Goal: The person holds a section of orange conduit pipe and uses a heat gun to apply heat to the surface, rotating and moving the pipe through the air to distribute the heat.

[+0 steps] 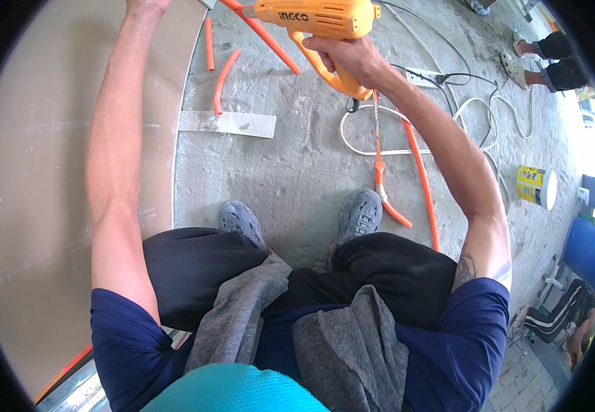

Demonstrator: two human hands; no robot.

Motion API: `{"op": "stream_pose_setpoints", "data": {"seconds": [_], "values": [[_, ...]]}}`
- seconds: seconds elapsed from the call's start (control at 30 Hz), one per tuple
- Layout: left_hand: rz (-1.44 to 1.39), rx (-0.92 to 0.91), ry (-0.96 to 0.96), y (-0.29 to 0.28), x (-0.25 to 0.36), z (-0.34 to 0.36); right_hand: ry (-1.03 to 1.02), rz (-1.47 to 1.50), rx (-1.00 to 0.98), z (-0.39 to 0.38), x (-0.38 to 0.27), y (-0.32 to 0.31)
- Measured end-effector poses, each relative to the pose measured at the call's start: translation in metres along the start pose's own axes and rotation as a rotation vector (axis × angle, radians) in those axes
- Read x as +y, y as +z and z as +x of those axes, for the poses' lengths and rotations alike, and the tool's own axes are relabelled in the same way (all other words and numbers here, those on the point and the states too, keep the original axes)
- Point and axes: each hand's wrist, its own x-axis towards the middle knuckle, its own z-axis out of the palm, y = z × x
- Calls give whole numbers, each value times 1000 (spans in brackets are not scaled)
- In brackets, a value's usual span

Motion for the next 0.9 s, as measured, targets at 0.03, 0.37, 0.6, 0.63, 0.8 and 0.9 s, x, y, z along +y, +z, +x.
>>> {"op": "stream_pose_setpoints", "data": {"seconds": [0.03,0.37,0.6,0.63,0.8,0.9], "values": [[5,-1,4,2,-3,-2,2,-1,2,1,1,0],[-17,-137,116,0,-4,5,-63,72,79,3,-21,-7],[19,-73,72,9,0,-4,-80,74,87,-5,-24,-17],[14,-73,69,8,0,-3,-81,75,87,-5,-22,-16],[-9,-99,70,0,0,1,-25,84,31,-5,-7,-12],[-3,-92,63,3,1,-4,2,120,-3,-10,-7,-13]]}}
